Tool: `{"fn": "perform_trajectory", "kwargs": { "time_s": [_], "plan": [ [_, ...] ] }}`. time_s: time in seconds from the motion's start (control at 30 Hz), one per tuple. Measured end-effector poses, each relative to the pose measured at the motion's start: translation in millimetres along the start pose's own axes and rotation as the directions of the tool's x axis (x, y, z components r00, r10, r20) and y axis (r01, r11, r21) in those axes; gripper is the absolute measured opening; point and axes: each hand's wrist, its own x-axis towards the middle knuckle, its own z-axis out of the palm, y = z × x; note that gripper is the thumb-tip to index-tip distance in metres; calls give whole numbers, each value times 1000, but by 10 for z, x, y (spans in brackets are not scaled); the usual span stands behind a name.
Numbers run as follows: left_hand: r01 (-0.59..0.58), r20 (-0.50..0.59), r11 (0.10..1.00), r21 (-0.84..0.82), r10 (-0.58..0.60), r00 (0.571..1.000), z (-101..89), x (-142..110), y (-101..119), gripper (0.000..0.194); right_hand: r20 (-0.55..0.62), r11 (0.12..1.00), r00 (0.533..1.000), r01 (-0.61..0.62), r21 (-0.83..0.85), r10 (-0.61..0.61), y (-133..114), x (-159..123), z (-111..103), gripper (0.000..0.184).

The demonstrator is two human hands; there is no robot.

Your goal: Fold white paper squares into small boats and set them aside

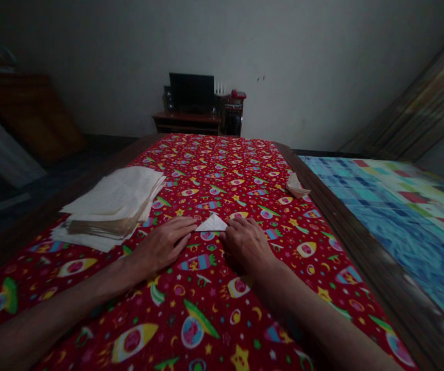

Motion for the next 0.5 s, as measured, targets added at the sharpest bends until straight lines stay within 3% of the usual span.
{"fn": "perform_trajectory", "kwargs": {
  "time_s": [0.2, 0.5],
  "plan": [
    [68, -20, 989, -132, -72, 997, 54, 89, 4, 27, 49, 995, 997, 70, -72, -66, -70, 114, -81, 12],
    [116, -17, 967, -226, -123, 992, 93, 193, 8, 22, 66, 993, 996, 60, -102, -53, -109, 195, -49, 10]
  ]
}}
